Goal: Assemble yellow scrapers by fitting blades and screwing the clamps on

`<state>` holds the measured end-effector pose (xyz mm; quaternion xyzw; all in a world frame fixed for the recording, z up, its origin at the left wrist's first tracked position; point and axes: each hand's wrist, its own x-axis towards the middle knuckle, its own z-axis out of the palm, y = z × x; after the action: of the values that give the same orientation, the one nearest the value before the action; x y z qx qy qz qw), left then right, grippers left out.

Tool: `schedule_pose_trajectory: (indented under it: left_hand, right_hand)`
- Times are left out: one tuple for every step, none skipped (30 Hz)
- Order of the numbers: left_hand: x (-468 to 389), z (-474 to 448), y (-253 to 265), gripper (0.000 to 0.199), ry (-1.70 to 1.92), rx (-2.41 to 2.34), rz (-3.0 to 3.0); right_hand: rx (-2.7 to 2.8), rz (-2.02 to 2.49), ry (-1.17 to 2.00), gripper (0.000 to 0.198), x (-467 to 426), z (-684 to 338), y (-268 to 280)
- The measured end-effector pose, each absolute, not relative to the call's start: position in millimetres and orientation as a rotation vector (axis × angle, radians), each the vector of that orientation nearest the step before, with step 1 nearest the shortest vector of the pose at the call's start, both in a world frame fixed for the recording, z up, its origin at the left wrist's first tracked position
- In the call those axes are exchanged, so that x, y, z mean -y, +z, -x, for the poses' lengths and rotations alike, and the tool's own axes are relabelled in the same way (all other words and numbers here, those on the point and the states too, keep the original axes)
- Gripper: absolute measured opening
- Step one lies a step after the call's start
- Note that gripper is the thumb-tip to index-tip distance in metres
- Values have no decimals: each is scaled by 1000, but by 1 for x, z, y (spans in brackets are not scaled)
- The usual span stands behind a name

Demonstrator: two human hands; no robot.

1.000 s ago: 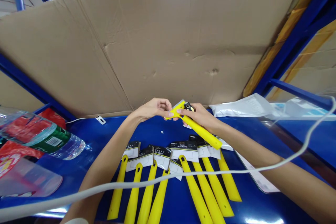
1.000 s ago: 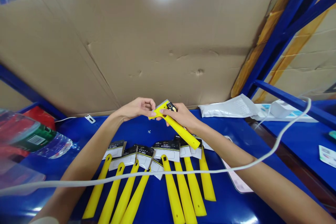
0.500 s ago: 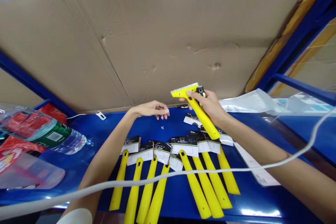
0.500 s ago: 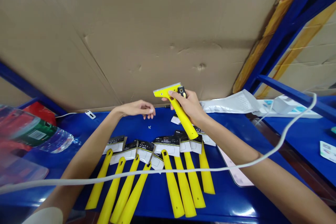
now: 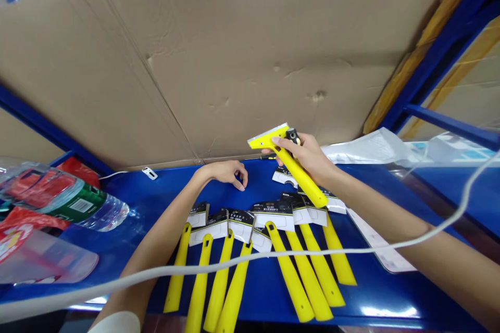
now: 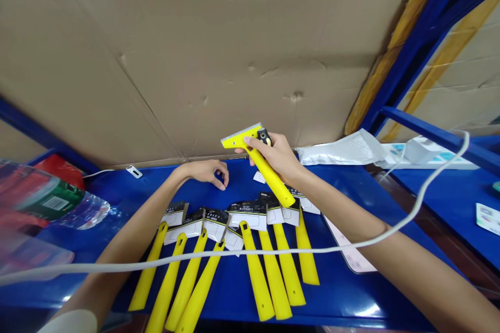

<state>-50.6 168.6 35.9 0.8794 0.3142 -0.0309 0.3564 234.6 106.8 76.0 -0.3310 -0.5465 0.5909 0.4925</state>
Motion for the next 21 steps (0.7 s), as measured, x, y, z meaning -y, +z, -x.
schedule_pose_trajectory:
  left_hand:
    - [-168,50,36,12,-85,-803,-2275]
    - [-167,49,36,11,-86,-798,-2279]
    - [-166,48,35,10,-82,-796,-2283]
    - [-165,47,34,9,-73,-798,-2288]
    - [-165,46,33,8,-61,-802,-2292]
    - [-164,45,32,7,-47,-808,-2295]
    - [-164,44,30,6,-34,-814,-2297]
    - [-164,43,29,7,-23,-818,-2297]
    - [-163,42,29,8,-13,-820,-2294]
    - [-163,41,28,10,-5,-820,-2291]
    - [-163,40,28,13,2,-815,-2287]
    - [-163,39,29,14,4,-804,-2283]
    - [-163,38,29,14,1,-790,-2279]
    - [-163,38,30,11,-4,-775,-2275]
    - [-163,37,31,8,-10,-761,-2273]
    - [-163,37,31,6,-14,-752,-2272]
    - [-164,37,31,6,-15,-749,-2271]
    - [-164,38,31,7,-12,-750,-2270]
    - [-164,38,31,8,-7,-753,-2269]
    - [-165,39,31,10,-3,-755,-2267]
    - [-165,40,31,11,1,-754,-2265]
  right_hand:
    - [1335,807,1434,37,-107,-234,76]
    - [1344,815,1434,37,-106,-234,75]
    - [1352,827,1435,38,-106,-234,75]
    - [1357,840,1437,38,-106,-234,74]
    - [1361,854,1438,38,-106,-233,74]
    - [1365,865,1439,38,-106,-233,73]
    - [1371,871,1441,38,-106,-233,72]
    - [1377,877,1444,38,-106,-233,71]
    - [1387,881,1446,38,-106,-233,70]
    - [1399,884,1448,38,-106,-232,70]
    - [1409,885,1453,37,-106,-232,70]
    - [1416,886,1458,36,-105,-232,70]
    - [1419,885,1465,36,-105,-232,70]
    - [1419,886,1471,35,-105,-231,71]
    - [1417,888,1479,34,-105,-231,71]
    - [1416,891,1484,34,-104,-231,71]
    - [1419,895,1486,33,-104,-231,72]
    - [1424,898,1484,33,-104,-232,72]
    - [1430,900,1483,33,-105,-232,71]
    - [1435,904,1482,33,-105,-232,71]
    - [1440,909,1480,34,-105,-232,71]
